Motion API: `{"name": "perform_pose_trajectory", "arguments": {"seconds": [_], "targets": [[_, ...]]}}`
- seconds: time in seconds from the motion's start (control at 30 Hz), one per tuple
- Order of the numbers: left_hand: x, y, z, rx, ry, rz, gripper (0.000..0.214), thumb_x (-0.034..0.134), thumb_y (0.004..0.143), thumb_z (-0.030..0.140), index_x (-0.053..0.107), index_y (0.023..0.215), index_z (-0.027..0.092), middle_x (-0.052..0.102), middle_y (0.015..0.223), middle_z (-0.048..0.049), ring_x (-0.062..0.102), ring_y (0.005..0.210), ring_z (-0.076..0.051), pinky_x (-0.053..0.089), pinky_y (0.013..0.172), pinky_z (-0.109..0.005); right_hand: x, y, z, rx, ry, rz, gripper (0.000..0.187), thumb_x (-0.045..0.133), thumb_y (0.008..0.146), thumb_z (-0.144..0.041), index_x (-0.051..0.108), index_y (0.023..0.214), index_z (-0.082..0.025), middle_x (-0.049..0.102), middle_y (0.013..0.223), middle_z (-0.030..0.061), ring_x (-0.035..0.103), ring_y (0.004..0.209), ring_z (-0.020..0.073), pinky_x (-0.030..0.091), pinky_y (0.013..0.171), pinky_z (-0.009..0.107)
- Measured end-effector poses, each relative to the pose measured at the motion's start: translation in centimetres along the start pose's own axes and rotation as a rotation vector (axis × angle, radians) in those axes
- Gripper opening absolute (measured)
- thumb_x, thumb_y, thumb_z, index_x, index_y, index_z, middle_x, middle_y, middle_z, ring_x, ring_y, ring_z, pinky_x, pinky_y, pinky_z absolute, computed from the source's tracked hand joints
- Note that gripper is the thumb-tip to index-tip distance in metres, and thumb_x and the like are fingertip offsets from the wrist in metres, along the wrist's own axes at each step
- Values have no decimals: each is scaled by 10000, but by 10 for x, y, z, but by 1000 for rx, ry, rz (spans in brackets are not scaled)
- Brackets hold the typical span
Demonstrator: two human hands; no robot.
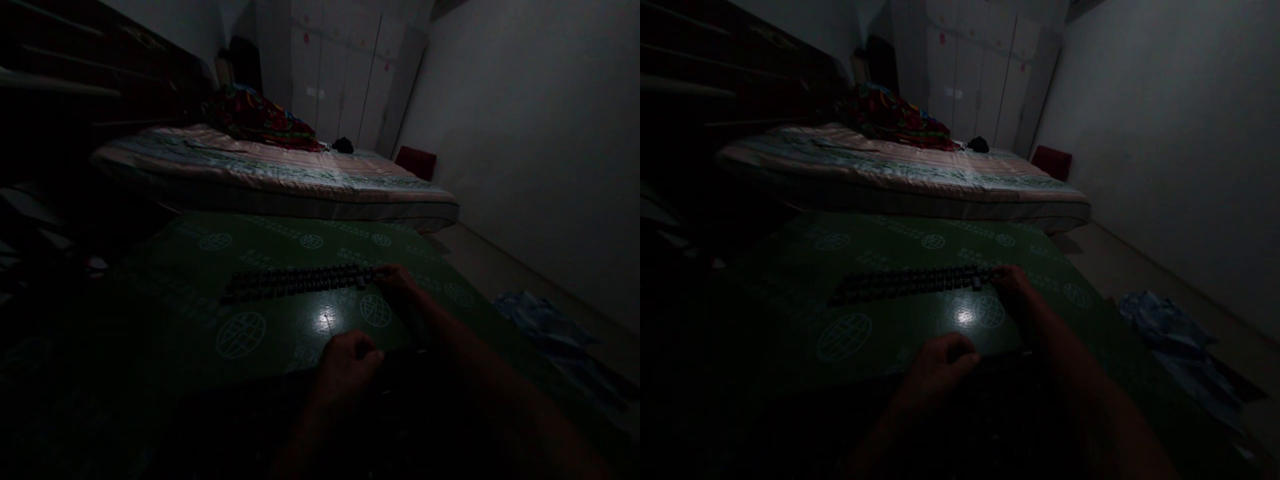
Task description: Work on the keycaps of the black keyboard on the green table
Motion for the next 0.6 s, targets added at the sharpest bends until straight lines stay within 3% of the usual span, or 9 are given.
{"name": "perform_pose_trajectory", "arguments": {"seconds": [0.17, 0.3, 0.47, 0.6], "targets": [[0, -2, 1, -4, 14, -6, 176, 522, 666, 292, 614, 690, 144, 611, 660, -11, 569, 659, -168, 399, 571, -253, 0, -7, -9, 5, 49, 16, 293, 615, 631, -234, 708, 886, -125, 672, 701, 30, 562, 583, 131, 400, 514, 205], [2, -2, 1, 10, 14, -4, 188, 520, 670, 301, 617, 695, 142, 612, 661, -13, 567, 656, -168, 401, 571, -255, -9, -12, -18, 18, 70, 76, 245, 623, 651, -297, 706, 793, -115, 653, 657, 27, 551, 573, 126, 393, 507, 198], [4, -3, 8, 35, 43, -19, 187, 520, 667, 304, 619, 673, 146, 612, 655, -15, 560, 640, -165, 396, 570, -257, -46, -37, -30, 95, 77, 204, 541, 336, 826, -539, 678, 750, -126, 521, 448, 0, 470, 396, 104, 354, 428, 210], [7, -5, 15, 76, 46, -43, 197, 521, 670, 324, 613, 666, 150, 599, 630, -7, 551, 618, -159, 384, 546, -247, -81, -83, -47, 68, 72, 363, 647, 270, 818, -635, 662, 711, -132, 533, 464, 16, 505, 437, 110, 377, 463, 210]]}}
Point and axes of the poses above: each hand's wrist, its own y-axis towards the middle knuckle, its own x-axis out of the palm, z = x × y, the point moved 4 cm from there along y, towards the middle knuckle
